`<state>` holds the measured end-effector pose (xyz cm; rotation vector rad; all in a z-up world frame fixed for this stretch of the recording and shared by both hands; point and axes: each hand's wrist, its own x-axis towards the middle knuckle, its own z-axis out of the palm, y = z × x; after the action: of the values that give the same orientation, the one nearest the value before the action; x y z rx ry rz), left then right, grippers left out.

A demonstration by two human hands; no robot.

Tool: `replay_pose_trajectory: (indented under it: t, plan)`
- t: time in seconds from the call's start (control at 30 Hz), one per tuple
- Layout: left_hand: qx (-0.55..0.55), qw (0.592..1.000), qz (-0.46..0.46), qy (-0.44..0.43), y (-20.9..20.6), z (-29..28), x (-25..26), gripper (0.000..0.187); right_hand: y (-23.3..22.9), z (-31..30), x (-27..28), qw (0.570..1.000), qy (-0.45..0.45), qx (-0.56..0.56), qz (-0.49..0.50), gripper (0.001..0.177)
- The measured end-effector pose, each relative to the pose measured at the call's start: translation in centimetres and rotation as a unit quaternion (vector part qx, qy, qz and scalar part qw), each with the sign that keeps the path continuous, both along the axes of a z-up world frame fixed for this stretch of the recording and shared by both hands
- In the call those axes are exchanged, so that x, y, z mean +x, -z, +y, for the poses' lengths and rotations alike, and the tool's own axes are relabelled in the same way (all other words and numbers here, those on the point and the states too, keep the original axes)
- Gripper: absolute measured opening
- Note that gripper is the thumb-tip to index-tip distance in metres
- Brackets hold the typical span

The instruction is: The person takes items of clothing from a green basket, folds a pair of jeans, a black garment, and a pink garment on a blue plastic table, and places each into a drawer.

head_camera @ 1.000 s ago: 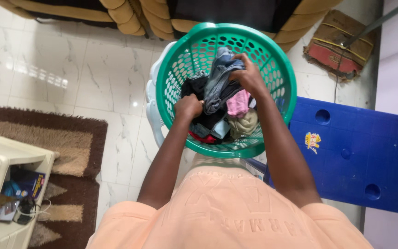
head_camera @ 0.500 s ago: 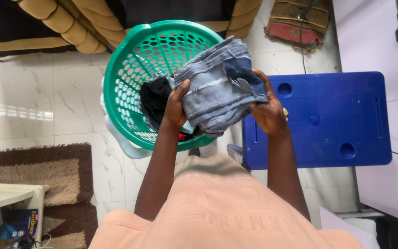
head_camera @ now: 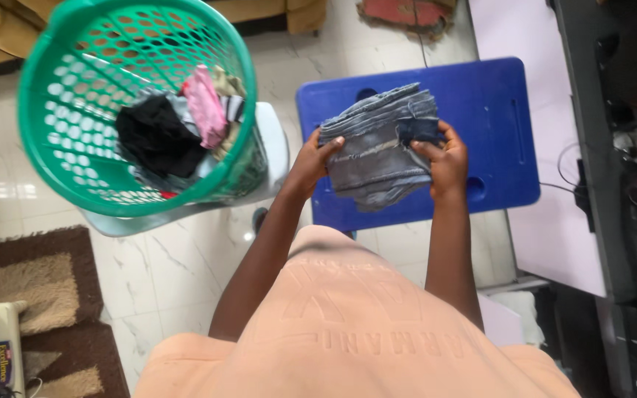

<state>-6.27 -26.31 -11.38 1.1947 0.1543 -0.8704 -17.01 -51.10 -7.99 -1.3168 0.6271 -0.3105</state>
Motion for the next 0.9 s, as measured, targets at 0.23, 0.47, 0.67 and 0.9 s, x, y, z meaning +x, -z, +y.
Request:
replay_pose_trajectory:
  t: [0.23,0.47,0.67,0.9]
  plan:
    - [0.088,0.985,0.035,0.144,4.4,-7.7,-5.1,0.063,-3.4,-6.5,-2.8,0.872,0.114,-0.457,0.132,0.055]
    - [0.132,0.977,0.054,0.159,10.6,-10.8,-7.4,0.065,4.0,-3.2,-3.0,0.833,-0.011,-0.522,0.184,0.052]
    - [0.197,0.968,0.141,0.065,18.8,-9.9,-8.4,0.068,12.8,3.4,-6.8,0.896,-0.238,-0.340,0.159,0.054]
    - [0.248,0.951,0.180,0.052,23.1,-5.6,-10.0,0.072,20.8,-2.9,-8.6,0.876,-0.097,-0.417,0.222,0.066]
